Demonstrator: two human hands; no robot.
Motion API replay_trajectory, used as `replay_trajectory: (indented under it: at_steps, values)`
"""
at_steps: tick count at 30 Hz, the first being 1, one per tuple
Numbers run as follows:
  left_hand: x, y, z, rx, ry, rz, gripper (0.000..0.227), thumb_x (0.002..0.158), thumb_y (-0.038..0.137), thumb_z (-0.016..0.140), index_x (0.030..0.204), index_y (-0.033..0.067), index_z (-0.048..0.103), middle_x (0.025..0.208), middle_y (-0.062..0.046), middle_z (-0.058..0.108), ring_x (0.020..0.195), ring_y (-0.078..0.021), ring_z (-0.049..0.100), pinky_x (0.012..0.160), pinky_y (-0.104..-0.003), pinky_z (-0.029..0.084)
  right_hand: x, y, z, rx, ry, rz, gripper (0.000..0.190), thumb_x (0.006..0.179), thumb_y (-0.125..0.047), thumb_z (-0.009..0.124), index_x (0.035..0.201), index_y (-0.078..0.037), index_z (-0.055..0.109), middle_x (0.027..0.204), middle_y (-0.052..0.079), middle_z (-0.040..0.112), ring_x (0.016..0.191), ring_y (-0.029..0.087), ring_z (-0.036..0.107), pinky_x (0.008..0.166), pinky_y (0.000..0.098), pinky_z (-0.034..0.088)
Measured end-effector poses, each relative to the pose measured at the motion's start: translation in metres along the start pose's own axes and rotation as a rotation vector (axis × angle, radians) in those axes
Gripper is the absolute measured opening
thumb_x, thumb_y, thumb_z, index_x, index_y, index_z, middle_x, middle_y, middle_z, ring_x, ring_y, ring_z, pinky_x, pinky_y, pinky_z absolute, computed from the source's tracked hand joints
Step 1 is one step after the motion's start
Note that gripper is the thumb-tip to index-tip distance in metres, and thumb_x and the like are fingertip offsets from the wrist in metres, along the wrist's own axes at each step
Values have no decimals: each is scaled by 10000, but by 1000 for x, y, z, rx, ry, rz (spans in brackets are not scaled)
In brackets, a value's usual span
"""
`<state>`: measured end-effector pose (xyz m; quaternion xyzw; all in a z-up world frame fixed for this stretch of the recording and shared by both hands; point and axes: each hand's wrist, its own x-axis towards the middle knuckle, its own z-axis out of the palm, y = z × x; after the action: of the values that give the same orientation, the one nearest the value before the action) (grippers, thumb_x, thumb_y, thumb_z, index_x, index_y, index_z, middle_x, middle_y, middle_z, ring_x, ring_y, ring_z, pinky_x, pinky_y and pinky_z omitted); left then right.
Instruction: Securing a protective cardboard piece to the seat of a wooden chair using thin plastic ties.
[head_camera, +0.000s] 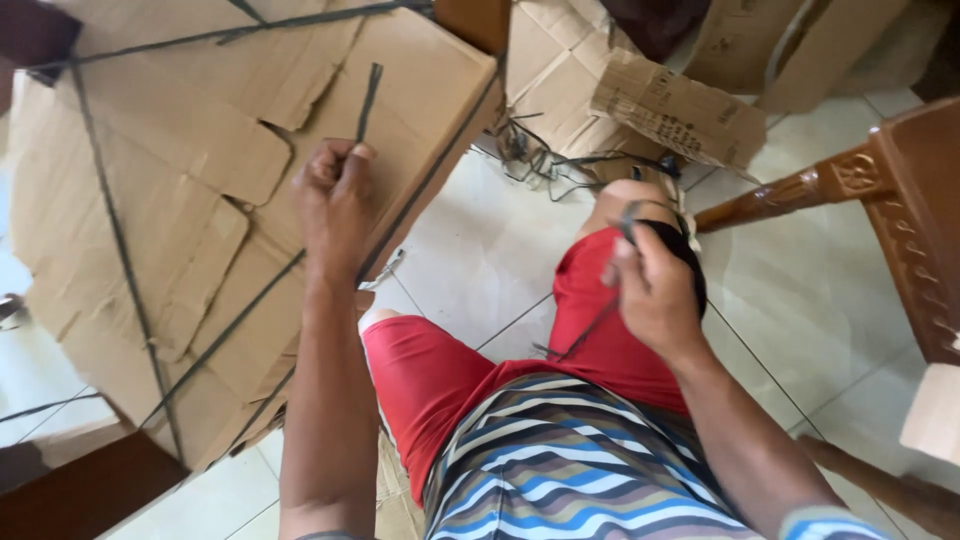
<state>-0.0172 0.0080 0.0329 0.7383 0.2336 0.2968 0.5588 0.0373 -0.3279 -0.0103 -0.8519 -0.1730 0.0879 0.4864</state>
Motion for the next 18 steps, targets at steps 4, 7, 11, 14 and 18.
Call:
replay_trajectory:
  at_steps: [4,7,11,14,18]
  values:
    - [10,-22,6,-79,-30,-26,134,981,132,686,867,62,697,577,28,512,536,-64,468,535,-204,331,21,-58,30,-1,-11,-194,269,1053,-153,528,1279,-81,656,665,111,696,713,311,724,678,432,573]
    - [16,-28,8,-78,-84,-111,163,1002,141,643,856,75,672,572,-6,550,500,-71,498,485,-198,350,30,-80,49,-16,-189,-253,313,1019,-187,524,1299,-71,602,660,166,700,707,397,720,642,541,544]
    - [14,-10,11,-197,-243,-395,86,1023,176,598,997,96,583,792,-124,715,611,-151,702,539,-245,578,41,-81,84,-184,-321,-444,259,1026,-161,522,1238,-78,645,752,209,736,742,412,743,652,531,580]
    - [6,6,17,-269,-307,-578,87,1034,220,543,1029,136,522,929,-192,778,680,-220,778,582,-303,651,39,-88,89,-267,-453,-511,265,997,-92,527,1221,-77,668,749,179,749,710,370,751,640,482,591]
    - [1,20,17,-233,-425,-647,106,1011,251,537,981,160,495,997,-216,786,723,-250,788,640,-325,658,35,-89,91,-314,-608,-523,260,1010,-62,519,1210,-60,685,786,167,758,719,327,753,648,415,570]
